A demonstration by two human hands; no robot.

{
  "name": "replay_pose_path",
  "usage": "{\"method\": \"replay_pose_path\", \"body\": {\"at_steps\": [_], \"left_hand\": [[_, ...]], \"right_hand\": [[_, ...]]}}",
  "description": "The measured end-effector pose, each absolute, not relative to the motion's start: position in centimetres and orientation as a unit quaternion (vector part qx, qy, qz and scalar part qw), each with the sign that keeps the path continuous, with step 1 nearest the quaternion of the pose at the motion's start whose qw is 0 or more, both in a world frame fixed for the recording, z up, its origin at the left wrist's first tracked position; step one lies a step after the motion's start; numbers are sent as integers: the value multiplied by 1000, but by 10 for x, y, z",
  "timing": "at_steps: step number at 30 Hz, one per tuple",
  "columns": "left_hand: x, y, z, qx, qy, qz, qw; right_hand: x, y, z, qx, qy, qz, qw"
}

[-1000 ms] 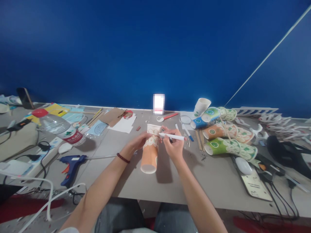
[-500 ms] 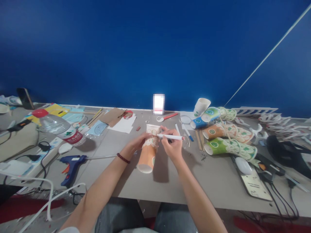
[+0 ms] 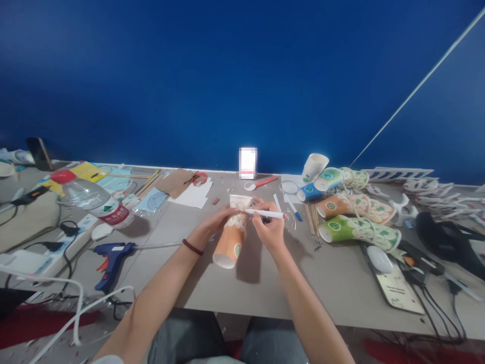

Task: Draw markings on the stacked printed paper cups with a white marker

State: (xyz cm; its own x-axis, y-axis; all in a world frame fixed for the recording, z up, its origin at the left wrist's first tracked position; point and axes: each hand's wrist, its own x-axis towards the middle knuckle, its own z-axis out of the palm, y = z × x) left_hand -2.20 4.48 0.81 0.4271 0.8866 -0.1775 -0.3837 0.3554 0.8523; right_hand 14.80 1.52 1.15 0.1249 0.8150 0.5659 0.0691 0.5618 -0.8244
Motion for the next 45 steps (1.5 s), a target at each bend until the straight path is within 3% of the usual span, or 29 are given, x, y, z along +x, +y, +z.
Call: {"method": "replay_pose_path", "body": {"at_steps": [29, 45], "left_hand": [[-21, 41, 11, 405, 348, 417, 735], [-21, 31, 22, 399, 351, 402, 746]], "right_hand": [[142, 13, 14, -394, -595, 244, 656], [143, 15, 11, -374, -569, 277, 678]]}}
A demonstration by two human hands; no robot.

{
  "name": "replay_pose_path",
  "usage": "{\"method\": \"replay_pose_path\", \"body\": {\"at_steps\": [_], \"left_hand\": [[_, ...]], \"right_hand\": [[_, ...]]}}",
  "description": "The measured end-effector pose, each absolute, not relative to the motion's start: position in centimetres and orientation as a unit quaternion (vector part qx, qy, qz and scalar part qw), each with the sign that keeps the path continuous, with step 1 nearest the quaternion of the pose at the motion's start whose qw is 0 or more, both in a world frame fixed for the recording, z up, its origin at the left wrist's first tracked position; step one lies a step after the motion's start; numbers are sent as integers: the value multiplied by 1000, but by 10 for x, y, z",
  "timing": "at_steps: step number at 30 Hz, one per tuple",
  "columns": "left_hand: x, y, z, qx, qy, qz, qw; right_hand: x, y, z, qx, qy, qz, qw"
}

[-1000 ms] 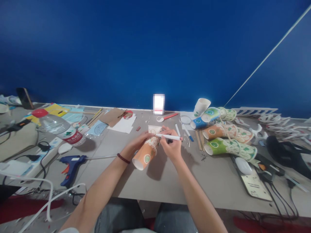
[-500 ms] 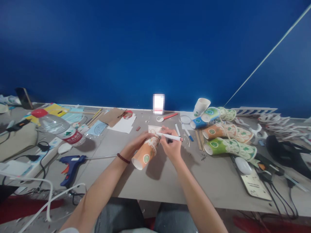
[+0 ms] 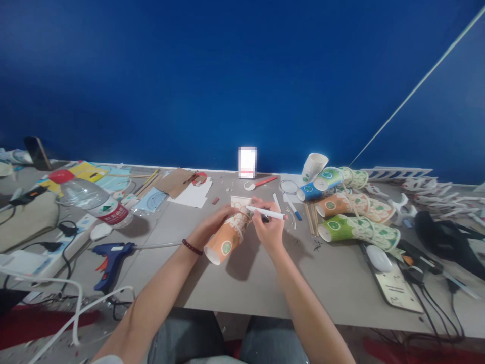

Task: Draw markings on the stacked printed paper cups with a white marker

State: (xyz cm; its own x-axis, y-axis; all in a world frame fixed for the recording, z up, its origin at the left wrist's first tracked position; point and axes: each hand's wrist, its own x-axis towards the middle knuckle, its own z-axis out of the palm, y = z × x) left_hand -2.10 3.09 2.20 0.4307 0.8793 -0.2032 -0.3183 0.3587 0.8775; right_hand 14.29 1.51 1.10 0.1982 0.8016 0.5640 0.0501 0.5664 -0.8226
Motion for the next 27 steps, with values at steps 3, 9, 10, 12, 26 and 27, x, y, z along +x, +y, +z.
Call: {"method": "replay_pose_path", "body": {"at_steps": [3, 9, 10, 12, 26, 27], "left_hand": [[-21, 28, 26, 386, 366, 405, 743], [-21, 28, 26, 387, 360, 402, 747], [-21, 28, 27, 388, 359, 399, 749], [-21, 27, 28, 385, 359, 402, 749], [-22, 22, 33, 375, 354, 399, 758], [-22, 23, 32, 375, 352, 397, 760]], "right_hand": [[143, 16, 12, -375, -565, 278, 681], [142, 15, 13, -368, -558, 284, 687], [142, 15, 13, -367, -557, 286, 688], [142, 15, 13, -366, -557, 289, 688], [143, 14, 15, -359, -558, 290, 689], [143, 14, 15, -360, -557, 291, 690]]}}
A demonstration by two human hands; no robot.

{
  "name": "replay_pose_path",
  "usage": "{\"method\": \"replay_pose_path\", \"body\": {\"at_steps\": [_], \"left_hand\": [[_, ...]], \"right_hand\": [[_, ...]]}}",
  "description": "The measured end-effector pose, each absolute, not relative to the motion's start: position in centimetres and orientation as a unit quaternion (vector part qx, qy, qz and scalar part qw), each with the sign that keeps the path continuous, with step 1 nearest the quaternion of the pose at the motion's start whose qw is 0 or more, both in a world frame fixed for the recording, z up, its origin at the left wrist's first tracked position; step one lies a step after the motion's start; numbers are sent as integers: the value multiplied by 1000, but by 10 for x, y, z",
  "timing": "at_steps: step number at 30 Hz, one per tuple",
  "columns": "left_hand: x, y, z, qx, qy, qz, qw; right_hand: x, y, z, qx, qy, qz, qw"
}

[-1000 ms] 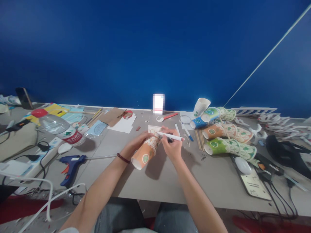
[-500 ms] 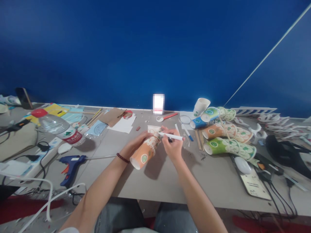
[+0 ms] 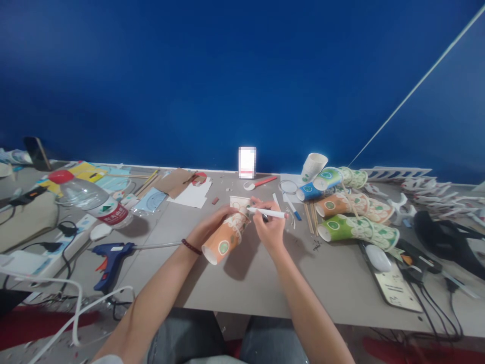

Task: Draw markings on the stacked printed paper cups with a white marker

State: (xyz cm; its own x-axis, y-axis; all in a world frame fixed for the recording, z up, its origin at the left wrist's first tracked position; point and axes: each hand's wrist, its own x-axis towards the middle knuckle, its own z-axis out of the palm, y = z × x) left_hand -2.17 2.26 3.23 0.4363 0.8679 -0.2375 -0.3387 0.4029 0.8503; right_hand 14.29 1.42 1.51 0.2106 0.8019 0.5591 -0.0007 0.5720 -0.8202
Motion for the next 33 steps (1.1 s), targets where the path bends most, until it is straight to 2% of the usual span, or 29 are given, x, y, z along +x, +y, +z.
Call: {"method": "replay_pose_path", "body": {"at_steps": [33], "left_hand": [[-28, 34, 8, 307, 337, 332, 826]], "right_hand": [[146, 16, 14, -369, -566, 319, 665]]}}
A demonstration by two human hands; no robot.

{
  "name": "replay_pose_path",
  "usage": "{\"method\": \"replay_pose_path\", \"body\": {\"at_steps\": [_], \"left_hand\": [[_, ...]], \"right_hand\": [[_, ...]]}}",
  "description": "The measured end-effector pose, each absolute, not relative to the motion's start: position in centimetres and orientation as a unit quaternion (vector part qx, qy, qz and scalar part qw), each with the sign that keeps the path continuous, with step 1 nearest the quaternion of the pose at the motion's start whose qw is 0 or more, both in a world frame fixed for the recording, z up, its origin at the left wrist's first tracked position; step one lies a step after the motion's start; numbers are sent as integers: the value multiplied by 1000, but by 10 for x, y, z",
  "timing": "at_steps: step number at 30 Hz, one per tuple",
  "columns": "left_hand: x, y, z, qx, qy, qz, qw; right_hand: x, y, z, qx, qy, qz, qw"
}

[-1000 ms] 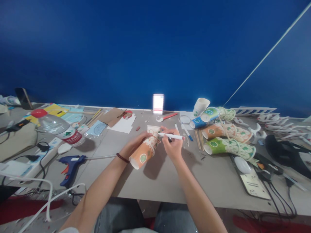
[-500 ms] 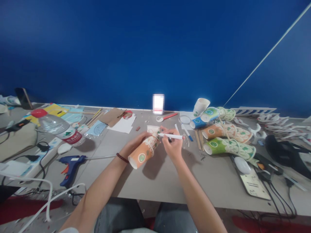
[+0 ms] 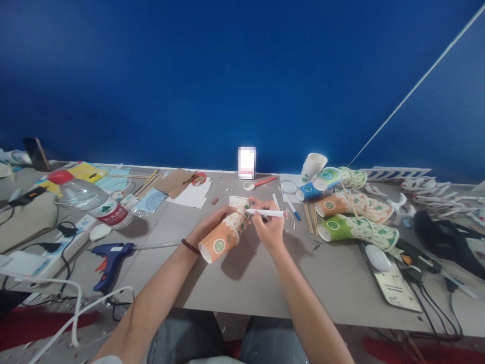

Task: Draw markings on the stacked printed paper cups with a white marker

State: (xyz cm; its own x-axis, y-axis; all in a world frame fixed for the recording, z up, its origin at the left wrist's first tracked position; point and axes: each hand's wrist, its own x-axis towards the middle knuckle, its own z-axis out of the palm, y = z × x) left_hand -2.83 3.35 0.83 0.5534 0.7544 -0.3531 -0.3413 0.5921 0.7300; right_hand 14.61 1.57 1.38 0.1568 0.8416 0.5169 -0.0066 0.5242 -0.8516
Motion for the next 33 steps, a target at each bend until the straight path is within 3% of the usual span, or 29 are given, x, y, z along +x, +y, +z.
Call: {"method": "replay_pose_path", "body": {"at_steps": [24, 33], "left_hand": [[-29, 29, 19, 277, 358, 323, 831], [-27, 40, 11, 356, 346, 391, 775]], "right_hand": [[145, 15, 13, -375, -599, 295, 643], [142, 12, 14, -396, -597, 279, 639]]}}
